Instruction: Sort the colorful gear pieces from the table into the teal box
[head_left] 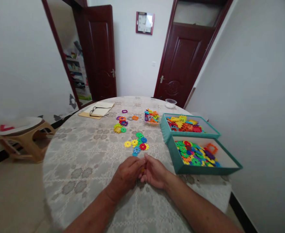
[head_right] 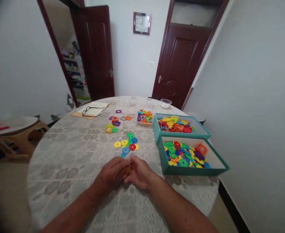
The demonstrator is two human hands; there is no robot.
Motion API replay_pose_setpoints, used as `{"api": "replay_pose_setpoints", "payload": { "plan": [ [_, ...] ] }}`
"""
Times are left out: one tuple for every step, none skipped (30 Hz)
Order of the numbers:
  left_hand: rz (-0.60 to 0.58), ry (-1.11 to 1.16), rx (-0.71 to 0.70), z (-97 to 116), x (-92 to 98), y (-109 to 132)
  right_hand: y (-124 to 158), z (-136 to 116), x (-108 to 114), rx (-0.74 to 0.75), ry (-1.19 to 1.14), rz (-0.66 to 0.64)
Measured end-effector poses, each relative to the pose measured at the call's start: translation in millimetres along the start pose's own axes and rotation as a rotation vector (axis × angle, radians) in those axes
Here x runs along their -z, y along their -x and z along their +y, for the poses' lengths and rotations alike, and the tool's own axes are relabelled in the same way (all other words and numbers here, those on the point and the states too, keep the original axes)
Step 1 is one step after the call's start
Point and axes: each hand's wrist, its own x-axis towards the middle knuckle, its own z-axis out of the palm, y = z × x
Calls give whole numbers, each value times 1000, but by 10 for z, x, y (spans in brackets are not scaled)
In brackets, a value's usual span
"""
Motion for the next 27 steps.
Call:
{"api": "replay_pose_setpoints", "payload": {
  "plan": [
    [-11,0,-26,-5,-6,-4,-10,-8,13,-24,0,-4],
    [-30,1,-34,-8,-5,-7,-16,-17,25,-46,0,-1],
    [-48,5,-37,-10,1,-7,-20,-28,35,-61,1,11],
    [-56,10,-34,-11,12,-4,-19,-38,39,-64,5,29],
    [-51,15,-24,-11,28,1,-13,-48,38,-47,11,54],
    [-36,18,-10,-13,47,8,-2,-58,29,-16,23,76],
    [-14,15,13,-17,67,16,16,-69,11,27,47,94],
    [14,7,46,-24,87,23,42,-83,-17,73,86,108],
    [42,-8,84,-34,105,29,79,-102,-56,115,139,122],
    [70,-27,127,-46,121,33,127,-125,-104,146,203,135],
    [96,-48,171,-57,132,34,190,-155,-160,170,279,148],
    [120,-66,209,-66,138,35,267,-191,-220,201,366,170],
    [135,-79,241,-70,141,36,359,-236,-278,256,465,210],
    [138,-86,267,-70,140,37,463,-289,-328,336,579,263],
    [129,-88,286,-66,136,40,577,-352,-361,454,715,349],
    [116,-87,301,-60,131,43,694,-426,-370,596,872,464],
    [106,-87,314,-53,124,48,808,-509,-351,761,1032,608],
    [95,-90,321,-46,116,52,913,-598,-302,908,1167,749],
    [89,-94,327,-40,110,55,1003,-689,-223,1027,1274,900],
    [85,-101,331,-35,105,58,1076,-776,-122,1086,1368,1030],
    [82,-107,336,-28,101,59,1132,-853,-5,1118,1462,1147],
    [78,-112,344,-20,100,59,1171,-917,117,1123,1551,1233],
    [76,-114,351,-11,100,59,1195,-965,236,1122,1628,1294],
    [72,-114,359,-1,102,58,1207,-996,340,1119,1699,1329],
    [68,-111,364,9,103,58,1210,-1012,421,1118,1759,1353],
    [64,-105,367,19,104,58,1204,-1014,472,1127,1805,1368],
    [59,-98,366,27,103,58,1191,-1003,489,1143,1836,1376]
  ]
}}
